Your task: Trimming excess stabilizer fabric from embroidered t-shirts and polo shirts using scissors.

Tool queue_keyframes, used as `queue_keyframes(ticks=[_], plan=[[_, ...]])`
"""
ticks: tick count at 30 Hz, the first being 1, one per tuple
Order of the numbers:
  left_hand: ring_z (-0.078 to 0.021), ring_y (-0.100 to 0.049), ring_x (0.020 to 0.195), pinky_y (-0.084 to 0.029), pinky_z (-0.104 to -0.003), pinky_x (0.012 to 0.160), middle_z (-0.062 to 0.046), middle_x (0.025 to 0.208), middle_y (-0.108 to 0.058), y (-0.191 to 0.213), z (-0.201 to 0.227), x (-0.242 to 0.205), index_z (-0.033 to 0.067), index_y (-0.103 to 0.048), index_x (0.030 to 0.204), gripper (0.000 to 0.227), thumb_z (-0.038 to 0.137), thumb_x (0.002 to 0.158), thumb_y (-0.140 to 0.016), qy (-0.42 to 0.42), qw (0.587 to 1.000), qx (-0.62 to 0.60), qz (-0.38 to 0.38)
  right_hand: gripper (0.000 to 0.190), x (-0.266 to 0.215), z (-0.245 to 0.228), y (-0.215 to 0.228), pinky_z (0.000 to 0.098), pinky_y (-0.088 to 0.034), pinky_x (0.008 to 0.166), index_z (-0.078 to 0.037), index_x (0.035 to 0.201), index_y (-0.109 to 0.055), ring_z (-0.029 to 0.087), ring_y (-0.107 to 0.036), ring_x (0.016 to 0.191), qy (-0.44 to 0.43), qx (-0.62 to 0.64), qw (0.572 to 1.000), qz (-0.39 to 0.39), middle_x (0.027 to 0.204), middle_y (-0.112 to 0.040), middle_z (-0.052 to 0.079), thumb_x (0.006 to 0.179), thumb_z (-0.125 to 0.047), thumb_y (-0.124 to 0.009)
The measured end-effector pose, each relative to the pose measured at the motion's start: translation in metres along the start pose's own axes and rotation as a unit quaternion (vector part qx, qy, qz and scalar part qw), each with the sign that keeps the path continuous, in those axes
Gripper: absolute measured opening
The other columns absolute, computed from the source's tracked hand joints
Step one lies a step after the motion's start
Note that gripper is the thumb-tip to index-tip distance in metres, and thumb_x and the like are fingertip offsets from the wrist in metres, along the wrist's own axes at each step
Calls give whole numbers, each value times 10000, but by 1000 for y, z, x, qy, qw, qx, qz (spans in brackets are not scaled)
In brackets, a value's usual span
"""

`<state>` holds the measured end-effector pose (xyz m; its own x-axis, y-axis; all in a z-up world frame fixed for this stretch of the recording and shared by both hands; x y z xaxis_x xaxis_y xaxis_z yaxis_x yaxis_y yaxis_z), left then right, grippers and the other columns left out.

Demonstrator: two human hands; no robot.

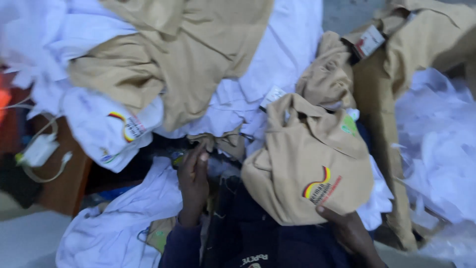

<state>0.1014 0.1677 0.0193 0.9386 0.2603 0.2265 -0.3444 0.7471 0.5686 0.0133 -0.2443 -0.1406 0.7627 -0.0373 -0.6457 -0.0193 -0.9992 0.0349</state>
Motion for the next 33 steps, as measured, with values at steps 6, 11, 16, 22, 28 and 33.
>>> queue_keyframes(ticks=[6,11,16,22,28,33], plan=[[-399,-707,1023,-563,-476,898,-164,1138,-667,161,-67,-1,74,-636,1463,375,169,1102,-600,-5,915,217,341,567,123,28,-50,373,-373,1323,-99,1429,-675,172,-613,1431,92,87,960,-250,1511,-686,58,878,-218,-724],[-446,-725,990,-575,-516,874,-208,1053,-728,273,-120,-9,42,-714,1309,292,221,1086,-655,38,811,365,456,467,176,-40,-5,384,-432,1336,-150,1403,-702,164,-678,1399,100,200,942,-250,1484,-714,40,973,-332,-679],[-429,-766,922,-575,-559,805,-161,929,-791,306,-271,-20,116,-808,1131,349,442,1027,-736,164,793,424,406,407,115,-72,80,401,-488,1349,-197,1376,-733,162,-743,1368,131,335,930,-74,1457,-743,26,1067,-446,-641],[-435,-711,983,-519,-442,888,-281,1104,-761,267,-184,7,-79,-730,1274,112,-83,1182,-667,-94,876,349,318,471,60,-76,78,356,-636,942,-162,1488,-571,218,-760,1083,177,269,946,35,1379,-716,98,1067,-371,-591],[-372,-660,1219,-485,-461,1062,-188,1311,-689,44,-40,3,50,-714,1394,331,237,1124,-676,-116,938,297,133,271,87,-59,95,465,-694,687,37,1266,-623,375,-785,932,143,335,931,36,1166,-743,295,1076,-155,-639],[-480,-395,1518,-370,-593,1200,-235,1618,-406,-195,88,-69,144,-316,1681,1050,462,827,-838,-285,908,-69,-298,324,136,-53,108,428,-648,868,-18,1349,-626,319,-738,1097,143,372,917,23,1297,-714,212,1114,-229,-552]])
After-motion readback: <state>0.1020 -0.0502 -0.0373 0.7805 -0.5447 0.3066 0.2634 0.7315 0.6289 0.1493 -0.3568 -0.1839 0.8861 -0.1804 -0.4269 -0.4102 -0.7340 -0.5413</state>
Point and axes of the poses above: each hand's wrist, its own x-axis towards the middle knuckle, its own y-axis out of the back of the hand, z = x × y, the point moved 10 cm from there along x, towards the middle knuckle
